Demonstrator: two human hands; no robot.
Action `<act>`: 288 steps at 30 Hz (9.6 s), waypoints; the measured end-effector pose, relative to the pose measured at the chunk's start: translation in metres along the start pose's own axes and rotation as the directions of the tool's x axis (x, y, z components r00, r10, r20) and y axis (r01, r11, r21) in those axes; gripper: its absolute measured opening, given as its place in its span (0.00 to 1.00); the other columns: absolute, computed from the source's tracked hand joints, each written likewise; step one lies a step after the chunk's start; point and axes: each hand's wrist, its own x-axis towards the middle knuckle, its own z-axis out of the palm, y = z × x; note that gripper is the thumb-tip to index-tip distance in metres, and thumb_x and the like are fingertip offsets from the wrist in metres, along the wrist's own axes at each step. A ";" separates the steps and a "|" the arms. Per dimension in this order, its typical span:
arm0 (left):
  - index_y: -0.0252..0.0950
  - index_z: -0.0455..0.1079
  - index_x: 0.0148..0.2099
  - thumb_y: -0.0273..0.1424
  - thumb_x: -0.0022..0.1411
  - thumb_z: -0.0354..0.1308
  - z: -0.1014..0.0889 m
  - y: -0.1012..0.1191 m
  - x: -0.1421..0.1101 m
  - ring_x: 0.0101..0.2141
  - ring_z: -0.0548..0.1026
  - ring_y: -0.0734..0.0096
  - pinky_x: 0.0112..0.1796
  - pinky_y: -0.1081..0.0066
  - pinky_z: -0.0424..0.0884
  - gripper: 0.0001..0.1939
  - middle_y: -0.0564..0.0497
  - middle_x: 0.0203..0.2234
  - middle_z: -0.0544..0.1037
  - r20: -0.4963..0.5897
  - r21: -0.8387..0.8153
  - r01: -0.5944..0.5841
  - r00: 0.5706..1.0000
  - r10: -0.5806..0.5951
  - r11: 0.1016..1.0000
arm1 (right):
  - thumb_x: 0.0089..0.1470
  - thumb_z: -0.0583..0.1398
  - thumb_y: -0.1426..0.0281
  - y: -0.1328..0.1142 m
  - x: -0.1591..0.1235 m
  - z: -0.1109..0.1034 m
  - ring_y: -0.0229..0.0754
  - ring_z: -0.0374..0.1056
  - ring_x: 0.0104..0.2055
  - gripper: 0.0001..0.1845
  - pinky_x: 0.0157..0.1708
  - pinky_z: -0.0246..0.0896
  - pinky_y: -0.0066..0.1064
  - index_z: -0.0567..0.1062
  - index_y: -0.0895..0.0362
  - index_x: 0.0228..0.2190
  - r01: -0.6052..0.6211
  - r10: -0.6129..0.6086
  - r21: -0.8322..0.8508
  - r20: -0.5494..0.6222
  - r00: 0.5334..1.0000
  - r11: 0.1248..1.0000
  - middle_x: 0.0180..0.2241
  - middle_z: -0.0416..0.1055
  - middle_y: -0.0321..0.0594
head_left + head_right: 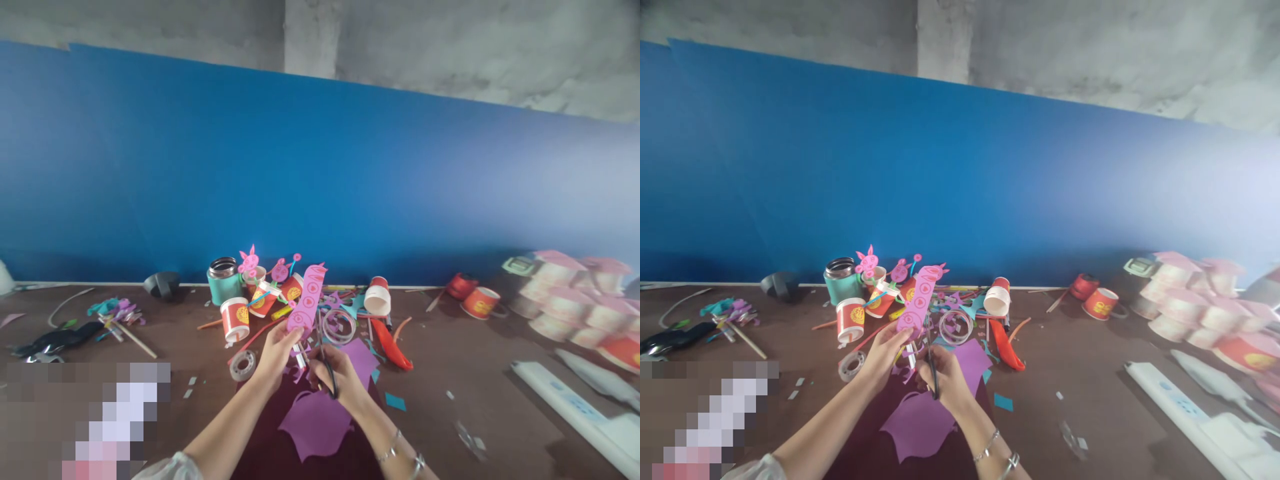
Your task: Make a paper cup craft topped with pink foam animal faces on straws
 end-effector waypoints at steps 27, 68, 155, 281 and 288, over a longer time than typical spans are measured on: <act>0.31 0.71 0.32 0.36 0.47 0.64 0.019 0.005 -0.016 0.16 0.67 0.77 0.19 0.75 0.61 0.13 0.52 0.19 0.73 0.055 -0.097 0.130 0.991 -0.125 0.987 | 0.40 0.66 0.57 0.002 0.001 0.004 0.33 0.58 0.13 0.19 0.15 0.54 0.24 0.67 0.58 0.22 0.059 -0.060 -0.018 -0.056 0.997 0.998 0.12 0.64 0.30; 0.30 0.73 0.32 0.38 0.45 0.66 0.013 0.007 -0.012 0.19 0.69 0.75 0.24 0.75 0.63 0.16 0.51 0.20 0.75 0.046 0.030 0.067 0.997 -0.069 0.997 | 0.42 0.65 0.56 0.002 0.002 0.003 0.32 0.57 0.12 0.19 0.13 0.52 0.23 0.69 0.58 0.23 0.076 -0.081 -0.050 -0.096 0.992 0.996 0.12 0.63 0.29; 0.31 0.73 0.32 0.43 0.50 0.61 0.014 -0.002 -0.012 0.20 0.68 0.75 0.24 0.75 0.63 0.18 0.51 0.19 0.73 -0.012 0.083 -0.016 1.000 0.017 0.996 | 0.42 0.65 0.56 0.002 0.001 0.003 0.34 0.60 0.13 0.19 0.14 0.54 0.24 0.68 0.57 0.27 0.039 -0.041 -0.043 -0.050 0.998 0.998 0.12 0.65 0.29; 0.32 0.74 0.31 0.42 0.44 0.66 0.010 0.003 -0.011 0.16 0.65 0.78 0.20 0.77 0.60 0.18 0.55 0.16 0.72 0.015 0.082 0.103 0.994 -0.105 0.991 | 0.44 0.63 0.57 -0.002 -0.001 0.003 0.33 0.60 0.13 0.17 0.14 0.53 0.23 0.67 0.57 0.23 0.036 -0.040 -0.061 -0.065 0.997 0.997 0.13 0.65 0.30; 0.31 0.74 0.29 0.43 0.44 0.65 0.011 0.005 -0.011 0.16 0.66 0.78 0.20 0.77 0.59 0.18 0.53 0.17 0.73 0.014 0.105 0.099 0.995 -0.101 0.990 | 0.45 0.63 0.56 0.002 0.000 0.003 0.32 0.57 0.12 0.18 0.13 0.52 0.23 0.66 0.57 0.22 0.076 -0.082 -0.081 -0.074 0.994 0.994 0.11 0.62 0.29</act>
